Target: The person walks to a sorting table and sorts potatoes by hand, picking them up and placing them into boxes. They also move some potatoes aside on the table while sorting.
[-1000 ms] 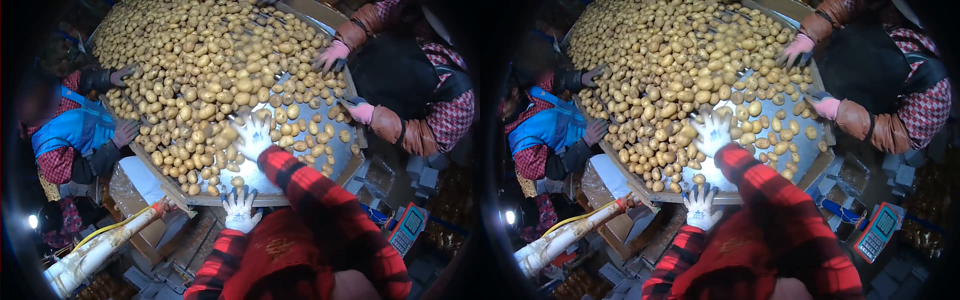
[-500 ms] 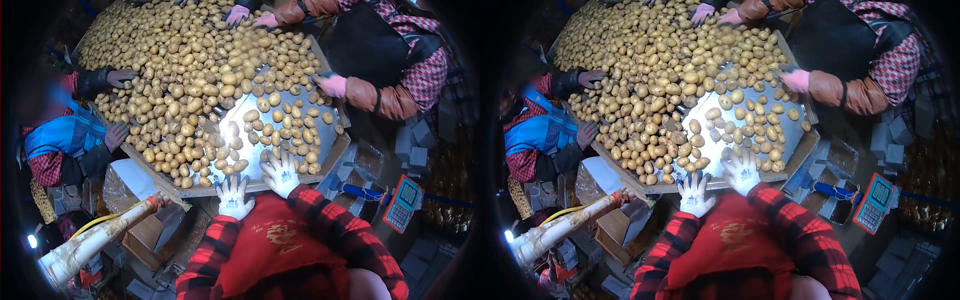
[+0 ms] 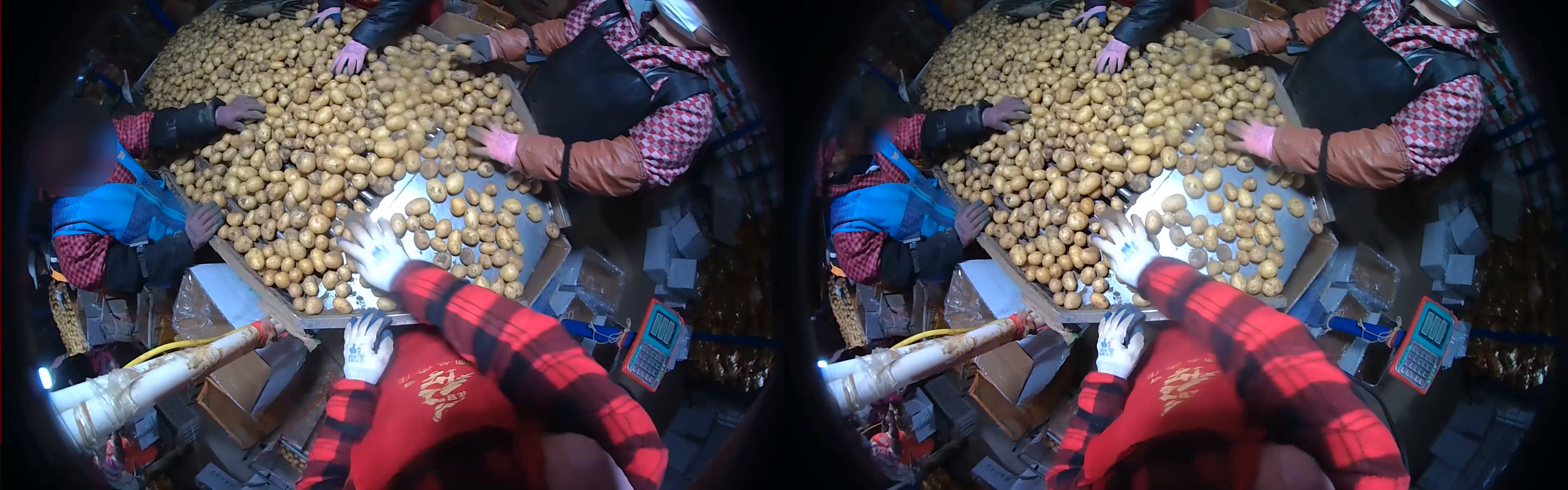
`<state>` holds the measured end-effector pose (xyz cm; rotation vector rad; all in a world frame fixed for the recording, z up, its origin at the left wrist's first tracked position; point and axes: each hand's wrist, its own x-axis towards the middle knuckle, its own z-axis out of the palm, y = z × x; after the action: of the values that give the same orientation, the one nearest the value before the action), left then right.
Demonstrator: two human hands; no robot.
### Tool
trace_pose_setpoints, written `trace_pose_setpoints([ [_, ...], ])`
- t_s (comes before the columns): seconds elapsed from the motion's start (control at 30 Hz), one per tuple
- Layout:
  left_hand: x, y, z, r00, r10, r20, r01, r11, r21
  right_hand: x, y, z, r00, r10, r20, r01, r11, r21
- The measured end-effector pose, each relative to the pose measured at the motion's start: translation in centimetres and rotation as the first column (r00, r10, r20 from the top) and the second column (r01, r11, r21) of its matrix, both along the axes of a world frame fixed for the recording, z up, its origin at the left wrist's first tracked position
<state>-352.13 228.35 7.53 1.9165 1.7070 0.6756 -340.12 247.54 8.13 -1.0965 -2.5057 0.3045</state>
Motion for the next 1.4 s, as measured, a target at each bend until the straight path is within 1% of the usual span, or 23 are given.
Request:
trace_pose_setpoints([
  [0.07,-0.1,-0.3,0.6,1.0,0.006,0.009,-0.006,0.999,-0.038,-1.7,1.5,-1.3,0.957,0.063,0.283,-0.001,0.977,-0.215],
  [0.1,-0.4,-0.6,0.6,1.0,0.01,-0.002,-0.01,1.0,0.005,-2.2,1.1,-2.5,0.954,0.043,0.296,0.01,0.984,-0.177],
  [0.2,-1.1,-0.4,0.1,0.964,0.166,0.207,-0.126,0.973,-0.192,1.9,0.6,0.8,0.987,0.036,0.155,0.051,0.851,-0.522],
  [0.23,-0.5,0.2,1.5,0.886,0.28,0.37,-0.186,0.945,-0.271,3.6,0.4,0.7,0.992,0.025,0.127,0.053,0.817,-0.574],
  [0.27,-0.4,0.8,1.5,0.745,0.384,0.545,-0.175,0.902,-0.396,5.6,0.0,-2.3,0.977,0.082,0.197,-0.02,0.954,-0.299],
  [0.3,-0.2,1.6,1.1,0.557,0.483,0.675,-0.131,0.854,-0.504,6.6,-0.1,-3.1,0.983,0.044,0.177,0.012,0.952,-0.305],
  [0.37,0.4,3.5,0.3,0.175,0.594,0.785,0.053,0.791,-0.61,7.8,0.0,-1.6,0.986,-0.167,0.015,0.139,0.764,-0.63],
  [0.43,1.4,5.7,1.0,-0.045,0.741,0.67,0.163,0.668,-0.726,7.7,0.0,-1.3,0.894,-0.433,-0.113,0.174,0.569,-0.804],
  [0.47,2.0,6.9,2.0,-0.148,0.799,0.583,0.227,0.601,-0.766,7.4,-0.7,-1.1,0.888,-0.421,-0.182,0.223,0.742,-0.632],
  [0.57,1.8,8.6,1.2,-0.307,0.735,0.605,0.453,0.672,-0.586,8.0,-1.4,1.9,0.956,0.022,-0.294,-0.227,0.69,-0.687],
  [0.6,1.7,8.8,0.1,-0.352,0.704,0.617,0.504,0.698,-0.509,7.8,-0.1,2.3,0.981,-0.053,-0.186,-0.101,0.679,-0.727],
  [0.63,2.3,8.7,1.7,-0.427,0.778,0.46,0.417,0.621,-0.663,7.4,2.3,3.8,0.99,-0.12,-0.072,0.025,0.656,-0.754],
  [0.67,2.0,8.5,1.6,-0.452,0.764,0.461,0.438,0.64,-0.632,7.0,5.0,4.7,0.983,-0.18,0.043,0.148,0.624,-0.768],
  [0.73,0.8,7.7,1.3,-0.492,0.737,0.463,0.474,0.673,-0.569,7.4,12.0,4.8,0.97,-0.22,-0.103,0.122,0.806,-0.579],
  [0.8,0.4,7.4,2.5,-0.427,0.732,0.531,0.415,0.68,-0.604,7.1,20.4,-1.5,0.972,-0.236,0.007,0.229,0.932,-0.282],
  [0.9,0.0,6.6,4.1,-0.409,0.739,0.535,0.335,0.667,-0.665,2.9,22.5,-0.5,0.922,-0.27,0.276,0.352,0.881,-0.315],
  [1.0,-0.2,5.5,2.8,-0.487,0.755,0.439,0.284,0.613,-0.737,1.4,16.9,-4.9,0.942,-0.334,-0.037,0.333,0.942,-0.038],
  [1.07,0.0,5.8,2.4,-0.55,0.687,0.475,0.264,0.682,-0.682,3.4,12.9,-4.6,0.935,-0.205,-0.291,0.174,0.976,-0.128],
  [1.17,0.2,6.5,1.9,-0.5,0.724,0.476,0.278,0.654,-0.703,6.6,8.8,-3.3,0.99,-0.023,-0.136,-0.02,0.95,-0.312],
  [1.23,0.6,8.1,2.5,-0.428,0.797,0.425,0.323,0.574,-0.752,7.4,7.0,-1.5,0.961,-0.19,-0.202,0.087,0.897,-0.433],
  [1.3,1.6,9.0,4.0,-0.399,0.739,0.543,0.312,0.667,-0.677,7.6,5.0,-0.7,0.893,-0.312,-0.323,0.12,0.86,-0.497],
  [1.33,1.9,8.9,4.3,-0.382,0.707,0.596,0.309,0.705,-0.639,7.5,4.4,2.5,0.909,-0.252,-0.333,-0.015,0.777,-0.629],
  [1.4,0.2,6.1,-5.1,-0.626,0.7,0.344,0.613,0.714,-0.338,6.7,2.4,4.0,0.952,0.118,-0.284,-0.297,0.593,-0.749],
])
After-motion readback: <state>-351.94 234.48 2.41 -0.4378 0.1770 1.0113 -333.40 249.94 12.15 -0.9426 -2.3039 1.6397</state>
